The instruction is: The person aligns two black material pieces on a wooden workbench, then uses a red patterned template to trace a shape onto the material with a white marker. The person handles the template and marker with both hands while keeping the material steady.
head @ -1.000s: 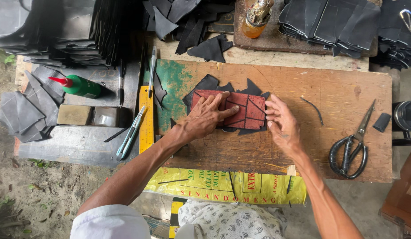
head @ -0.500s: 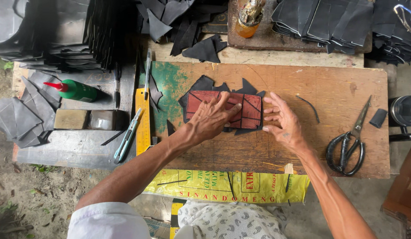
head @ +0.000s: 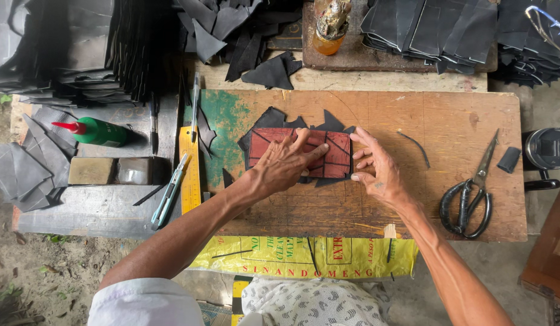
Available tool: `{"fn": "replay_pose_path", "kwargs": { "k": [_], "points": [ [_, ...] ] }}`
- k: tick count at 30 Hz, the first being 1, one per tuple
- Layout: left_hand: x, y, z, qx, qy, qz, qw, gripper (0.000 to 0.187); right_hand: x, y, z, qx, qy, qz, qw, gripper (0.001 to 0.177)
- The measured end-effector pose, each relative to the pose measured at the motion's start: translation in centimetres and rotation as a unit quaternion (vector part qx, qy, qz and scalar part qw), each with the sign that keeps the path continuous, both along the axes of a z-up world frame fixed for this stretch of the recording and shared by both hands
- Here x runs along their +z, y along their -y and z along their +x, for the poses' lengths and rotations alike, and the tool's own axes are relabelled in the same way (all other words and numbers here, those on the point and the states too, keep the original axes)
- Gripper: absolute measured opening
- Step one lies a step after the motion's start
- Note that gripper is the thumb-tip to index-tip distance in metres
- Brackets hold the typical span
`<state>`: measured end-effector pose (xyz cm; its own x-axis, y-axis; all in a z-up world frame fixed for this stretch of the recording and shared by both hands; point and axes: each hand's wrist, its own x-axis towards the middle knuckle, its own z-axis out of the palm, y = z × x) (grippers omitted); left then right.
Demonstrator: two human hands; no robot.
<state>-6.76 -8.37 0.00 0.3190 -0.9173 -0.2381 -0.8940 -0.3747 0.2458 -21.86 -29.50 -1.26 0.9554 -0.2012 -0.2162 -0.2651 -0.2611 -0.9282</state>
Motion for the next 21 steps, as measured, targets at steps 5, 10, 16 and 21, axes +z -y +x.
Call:
{"fn": "replay_pose_path", "kwargs": {
  "k": [5,10,16,21],
  "points": [
    [0.1,0.0,0.0,-0.001,-0.013,0.032,0.999,0.074,0.3,0.1,0.2,0.006,-0.010,0.014,1.000,0.105],
    [0.1,-0.4,-0.1,0.012,-0.034,-0.006,0.999,0.070,-0.3,0.2,0.0,0.023,0.026,-0.033,0.999,0.104],
    [0.1,-0.5,-0.1,0.017,-0.041,-0.016,0.999,0.064,-1.5,0.3,-0.5,-0.020,-0.095,0.005,0.995,0.098],
    [0.2,-0.7,0.0,0.020,-0.050,-0.022,0.998,0.063,-1.2,0.6,-0.4,0.048,0.057,-0.027,0.997,0.090]
  ]
}}
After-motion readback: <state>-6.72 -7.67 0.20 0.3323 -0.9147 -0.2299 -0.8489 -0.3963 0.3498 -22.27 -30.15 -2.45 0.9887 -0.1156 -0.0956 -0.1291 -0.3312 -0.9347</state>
